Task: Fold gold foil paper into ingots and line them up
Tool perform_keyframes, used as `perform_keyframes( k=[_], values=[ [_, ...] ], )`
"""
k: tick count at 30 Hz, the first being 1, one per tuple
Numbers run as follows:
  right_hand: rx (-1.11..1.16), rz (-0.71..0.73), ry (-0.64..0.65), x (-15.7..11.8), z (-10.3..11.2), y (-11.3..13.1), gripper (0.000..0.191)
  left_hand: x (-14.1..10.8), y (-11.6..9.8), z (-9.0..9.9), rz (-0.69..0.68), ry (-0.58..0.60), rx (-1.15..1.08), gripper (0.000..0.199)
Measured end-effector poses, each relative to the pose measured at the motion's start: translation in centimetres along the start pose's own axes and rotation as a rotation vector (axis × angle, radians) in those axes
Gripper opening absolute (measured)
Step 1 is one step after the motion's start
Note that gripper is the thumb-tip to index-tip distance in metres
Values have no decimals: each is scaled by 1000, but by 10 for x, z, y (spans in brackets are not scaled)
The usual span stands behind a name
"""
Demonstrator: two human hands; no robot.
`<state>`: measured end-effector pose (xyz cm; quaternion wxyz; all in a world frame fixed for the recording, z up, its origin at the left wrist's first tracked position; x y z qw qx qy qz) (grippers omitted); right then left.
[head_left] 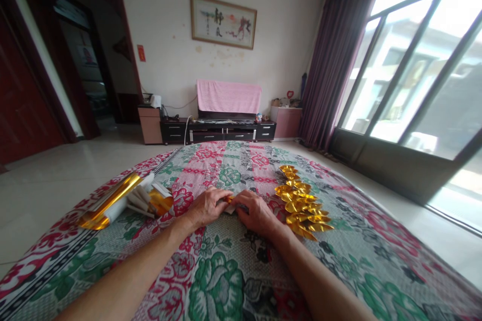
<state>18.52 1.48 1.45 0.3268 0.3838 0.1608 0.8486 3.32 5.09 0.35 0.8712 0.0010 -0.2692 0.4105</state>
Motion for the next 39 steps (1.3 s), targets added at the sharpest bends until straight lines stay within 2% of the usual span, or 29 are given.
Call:
perform_keyframes(
  k=[6,12,23,39],
  values=[
    [-98,22,11,-1,-1,7,11,1,0,0,6,8,0,32],
    [-55,1,-25,0,-4,4,12,1,2,-1,33,-3,-15,34],
    [-62,-145,-153,4,-9,-2,12,1,2,-2,10,3,14,34],
    [-84,-280,-187,6,-11,-6,11,1,2,-3,1,2,8,33]
  ],
)
Point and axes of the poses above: each hand's wrist, its own x-axis towards the middle knuckle, its own z-axis out of the back of the hand, y = z × x, the point moved 4 cm from there along x, towards the middle knuckle, and after that the axes turned 13 degrees about x, right-handed, at the moved point
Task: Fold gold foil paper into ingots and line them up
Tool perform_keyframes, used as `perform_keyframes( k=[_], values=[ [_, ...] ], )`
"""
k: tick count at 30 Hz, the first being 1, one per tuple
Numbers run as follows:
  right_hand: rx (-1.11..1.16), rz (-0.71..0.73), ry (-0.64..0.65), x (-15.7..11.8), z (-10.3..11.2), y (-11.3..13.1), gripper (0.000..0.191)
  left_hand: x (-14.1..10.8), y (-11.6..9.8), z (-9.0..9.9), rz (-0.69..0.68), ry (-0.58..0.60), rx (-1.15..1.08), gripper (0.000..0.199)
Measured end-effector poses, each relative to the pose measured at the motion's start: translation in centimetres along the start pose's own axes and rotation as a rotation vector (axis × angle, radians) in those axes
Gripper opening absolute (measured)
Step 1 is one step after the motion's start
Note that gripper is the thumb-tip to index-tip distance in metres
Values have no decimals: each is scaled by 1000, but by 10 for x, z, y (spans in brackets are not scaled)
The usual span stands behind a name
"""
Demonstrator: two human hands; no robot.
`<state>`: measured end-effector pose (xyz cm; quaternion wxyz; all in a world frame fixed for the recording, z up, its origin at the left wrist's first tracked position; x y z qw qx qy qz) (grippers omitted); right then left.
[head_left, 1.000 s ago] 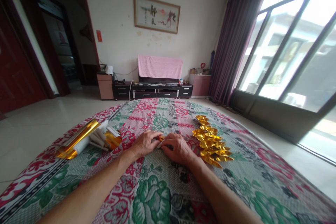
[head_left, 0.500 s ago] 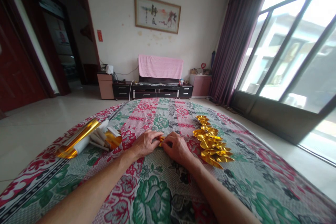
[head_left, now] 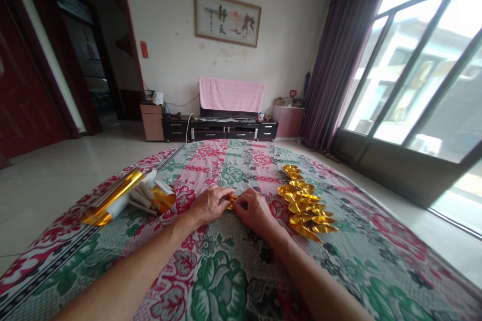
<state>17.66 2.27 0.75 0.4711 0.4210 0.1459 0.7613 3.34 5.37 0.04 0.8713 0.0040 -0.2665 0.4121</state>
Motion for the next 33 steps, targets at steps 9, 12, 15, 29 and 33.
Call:
perform_keyframes(
  k=[9,12,15,29,33],
  values=[
    [-19,-69,9,1,2,3,11,0,-1,2,10,12,7,33],
    [-15,-73,16,1,2,4,10,0,-1,3,8,15,13,34],
    [-7,-86,11,1,3,4,7,0,-1,2,5,10,13,34],
    [3,60,73,-2,0,5,11,1,0,1,4,19,-6,34],
    [-19,45,63,-3,-1,5,13,1,2,-1,23,23,-4,34]
  ],
)
Point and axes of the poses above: each hand's wrist, its own x-axis towards the middle knuckle, its own z-axis out of the back of the hand, y = z × x, the point moved 4 cm from there along x, towards the middle knuckle, and after that the axes turned 13 degrees about x, right-handed, at the moved point
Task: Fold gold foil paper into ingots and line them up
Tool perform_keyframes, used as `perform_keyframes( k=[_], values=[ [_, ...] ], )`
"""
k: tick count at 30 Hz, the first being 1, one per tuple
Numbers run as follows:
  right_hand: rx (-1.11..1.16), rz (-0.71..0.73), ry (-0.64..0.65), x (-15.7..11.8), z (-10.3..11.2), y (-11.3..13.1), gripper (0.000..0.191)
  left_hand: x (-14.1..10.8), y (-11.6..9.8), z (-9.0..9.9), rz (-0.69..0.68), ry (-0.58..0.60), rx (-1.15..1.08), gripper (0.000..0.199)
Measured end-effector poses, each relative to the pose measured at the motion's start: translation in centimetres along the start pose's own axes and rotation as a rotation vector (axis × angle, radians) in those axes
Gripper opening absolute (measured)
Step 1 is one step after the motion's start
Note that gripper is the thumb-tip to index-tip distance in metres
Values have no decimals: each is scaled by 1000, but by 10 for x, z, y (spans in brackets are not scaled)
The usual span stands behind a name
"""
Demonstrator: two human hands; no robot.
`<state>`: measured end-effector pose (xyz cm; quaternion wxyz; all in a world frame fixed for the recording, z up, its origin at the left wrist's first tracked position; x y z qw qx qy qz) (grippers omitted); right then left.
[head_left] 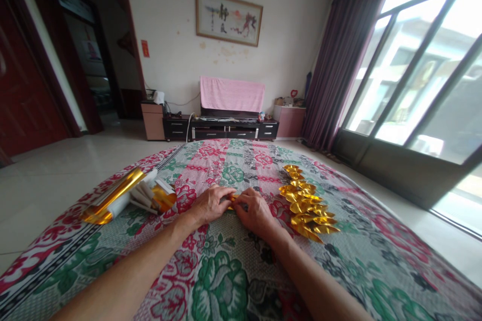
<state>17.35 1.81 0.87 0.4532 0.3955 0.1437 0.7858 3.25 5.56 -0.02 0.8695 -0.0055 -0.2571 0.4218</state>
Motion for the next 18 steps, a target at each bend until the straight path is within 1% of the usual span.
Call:
perform_keyframes(
  k=[6,10,13,18],
  values=[
    [-28,-23,-23,0,-1,3,16,0,0,1,12,-3,-20,35],
    [-50,-64,-37,-1,-3,3,12,-1,-1,6,21,15,-39,38],
    [-65,-67,-34,-1,-4,3,11,-1,-2,9,25,27,-69,40],
    [-83,-68,-39,-1,-4,4,10,0,-1,8,42,42,-57,44]
  ],
)
Point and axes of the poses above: each hand's wrist, its own x-axis towards the middle knuckle, its own z-axis out of the back of the hand, y = z × x, the point moved 4 cm from there along x, towards the middle knuckle, and after that the axes turned 13 degrees about x, right-handed, at the moved point
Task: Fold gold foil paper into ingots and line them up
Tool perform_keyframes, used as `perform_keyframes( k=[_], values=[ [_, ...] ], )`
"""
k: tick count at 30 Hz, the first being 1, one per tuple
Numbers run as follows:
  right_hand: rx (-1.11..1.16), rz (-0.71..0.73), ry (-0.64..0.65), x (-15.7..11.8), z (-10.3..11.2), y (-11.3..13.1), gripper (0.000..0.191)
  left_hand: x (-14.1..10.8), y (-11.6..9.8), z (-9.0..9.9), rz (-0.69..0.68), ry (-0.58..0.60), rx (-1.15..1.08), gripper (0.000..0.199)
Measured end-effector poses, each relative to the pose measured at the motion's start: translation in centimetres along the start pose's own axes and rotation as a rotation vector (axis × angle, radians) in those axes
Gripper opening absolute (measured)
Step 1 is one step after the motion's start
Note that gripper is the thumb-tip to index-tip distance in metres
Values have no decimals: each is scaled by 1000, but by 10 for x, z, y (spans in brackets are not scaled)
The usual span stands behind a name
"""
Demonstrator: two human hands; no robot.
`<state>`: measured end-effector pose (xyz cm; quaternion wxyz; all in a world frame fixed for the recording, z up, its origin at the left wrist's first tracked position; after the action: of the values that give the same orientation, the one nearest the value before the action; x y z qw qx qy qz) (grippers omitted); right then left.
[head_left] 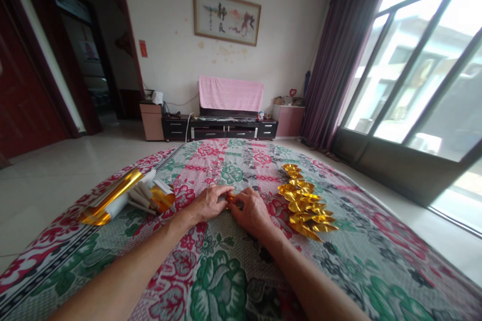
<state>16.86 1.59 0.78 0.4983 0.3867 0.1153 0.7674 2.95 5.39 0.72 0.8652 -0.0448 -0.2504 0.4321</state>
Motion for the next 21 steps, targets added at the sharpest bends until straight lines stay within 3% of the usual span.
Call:
perform_keyframes(
  k=[11,21],
  values=[
    [-36,-90,2,1,0,7,12,2,-2,3,8,47,-111,46],
    [-18,-30,-4,-1,0,2,10,1,-3,5,9,63,-157,44]
  ],
)
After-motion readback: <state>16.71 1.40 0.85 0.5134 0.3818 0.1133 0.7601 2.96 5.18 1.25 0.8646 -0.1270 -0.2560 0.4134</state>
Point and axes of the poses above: each hand's wrist, its own x-axis towards the middle knuckle, its own z-axis out of the back of the hand, y = z × x, the point moved 4 cm from there along x, towards the middle knuckle, and after that the axes turned 13 degrees about x, right-handed, at the moved point
